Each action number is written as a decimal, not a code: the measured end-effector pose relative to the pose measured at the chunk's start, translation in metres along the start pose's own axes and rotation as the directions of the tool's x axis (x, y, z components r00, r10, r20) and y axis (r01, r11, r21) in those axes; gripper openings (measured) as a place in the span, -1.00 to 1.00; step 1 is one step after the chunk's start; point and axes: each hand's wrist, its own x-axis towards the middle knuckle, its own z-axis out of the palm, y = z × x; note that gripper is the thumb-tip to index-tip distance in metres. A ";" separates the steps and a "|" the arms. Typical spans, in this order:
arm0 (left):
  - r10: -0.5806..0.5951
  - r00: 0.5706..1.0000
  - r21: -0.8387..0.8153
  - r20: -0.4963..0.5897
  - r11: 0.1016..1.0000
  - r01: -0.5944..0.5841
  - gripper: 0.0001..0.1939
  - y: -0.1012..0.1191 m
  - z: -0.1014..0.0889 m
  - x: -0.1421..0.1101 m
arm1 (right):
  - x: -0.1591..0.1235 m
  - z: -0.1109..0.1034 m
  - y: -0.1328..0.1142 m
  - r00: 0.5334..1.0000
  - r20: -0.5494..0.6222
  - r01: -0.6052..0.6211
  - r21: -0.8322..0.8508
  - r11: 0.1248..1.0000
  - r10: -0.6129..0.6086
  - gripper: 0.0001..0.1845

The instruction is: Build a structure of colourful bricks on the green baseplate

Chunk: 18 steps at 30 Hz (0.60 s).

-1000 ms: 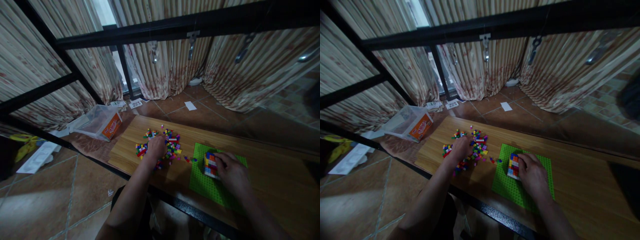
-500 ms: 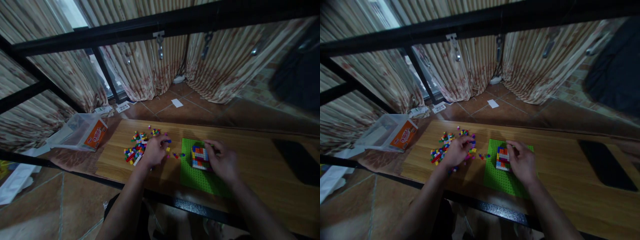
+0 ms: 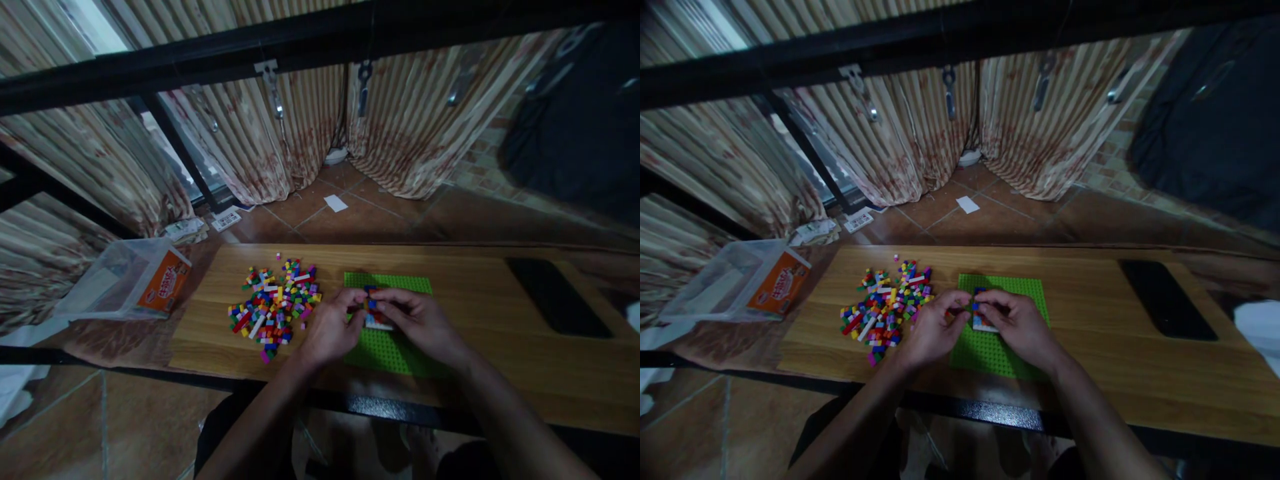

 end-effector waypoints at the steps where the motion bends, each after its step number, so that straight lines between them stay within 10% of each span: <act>1: -0.025 1.000 0.015 -0.013 1.000 0.025 -0.73 -0.002 0.001 0.000 | 0.001 -0.003 0.001 0.998 -0.053 -0.016 -0.038 0.999 0.014 -0.69; 6: -0.121 0.992 0.061 -0.026 0.991 0.122 -0.54 -0.008 0.006 0.002 | 0.007 -0.011 0.011 0.922 -0.384 -0.089 -0.350 0.933 -0.056 -0.71; 18: -0.188 0.971 0.033 0.146 0.982 0.185 -0.32 -0.001 0.015 0.001 | 0.009 0.011 0.014 0.903 -0.370 -0.061 -0.615 0.787 -0.219 -0.78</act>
